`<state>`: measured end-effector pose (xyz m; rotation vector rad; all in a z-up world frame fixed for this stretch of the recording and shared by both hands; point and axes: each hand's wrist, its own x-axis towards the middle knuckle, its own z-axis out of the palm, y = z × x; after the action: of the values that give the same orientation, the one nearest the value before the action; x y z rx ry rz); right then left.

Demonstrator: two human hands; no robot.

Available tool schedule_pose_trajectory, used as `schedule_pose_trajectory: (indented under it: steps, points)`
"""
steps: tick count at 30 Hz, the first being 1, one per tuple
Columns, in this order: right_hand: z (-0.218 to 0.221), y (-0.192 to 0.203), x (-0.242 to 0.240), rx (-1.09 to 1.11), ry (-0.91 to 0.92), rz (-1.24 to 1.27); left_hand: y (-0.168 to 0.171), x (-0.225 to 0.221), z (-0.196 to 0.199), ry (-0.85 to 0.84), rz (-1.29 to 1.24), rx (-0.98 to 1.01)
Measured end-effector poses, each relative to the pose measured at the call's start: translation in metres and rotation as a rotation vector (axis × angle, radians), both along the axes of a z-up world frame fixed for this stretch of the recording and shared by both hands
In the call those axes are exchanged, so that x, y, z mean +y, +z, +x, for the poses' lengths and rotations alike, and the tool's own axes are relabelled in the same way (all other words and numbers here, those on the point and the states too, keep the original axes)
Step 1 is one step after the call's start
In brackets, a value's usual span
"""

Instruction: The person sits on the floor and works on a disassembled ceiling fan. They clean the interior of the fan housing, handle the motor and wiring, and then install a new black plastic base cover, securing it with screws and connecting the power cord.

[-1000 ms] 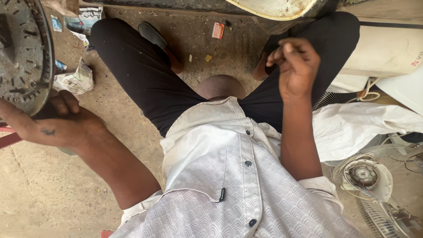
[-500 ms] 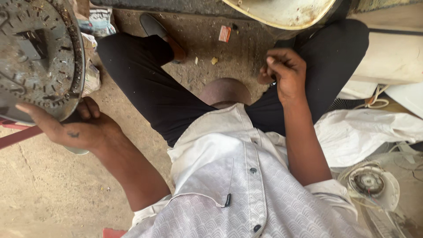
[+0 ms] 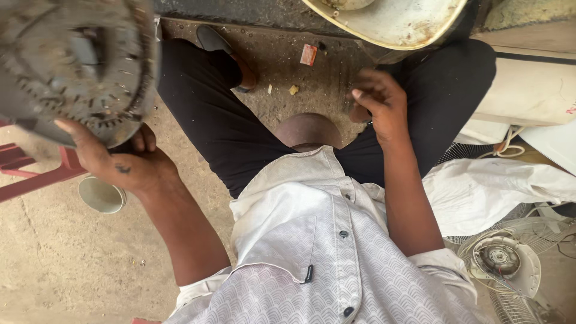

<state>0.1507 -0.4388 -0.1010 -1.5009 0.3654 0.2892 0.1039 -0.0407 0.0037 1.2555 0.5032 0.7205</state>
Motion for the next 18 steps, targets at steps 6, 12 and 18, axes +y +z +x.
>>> schedule_pose_trajectory:
  steps: [6, 12, 18]
  points:
    - [-0.007, 0.006, -0.007, -0.104, 0.053, -0.035, 0.024, 0.012, 0.001, -0.200, -0.267, 0.188]
    - [-0.013, 0.028, -0.014, -0.158, 0.042, -0.047, -0.009, 0.009, 0.012, -0.240, -0.204, 0.229]
    - [-0.015, 0.032, -0.035, -0.135, -0.029, 0.091, -0.073, 0.002, 0.089, -0.089, -0.127, 0.233]
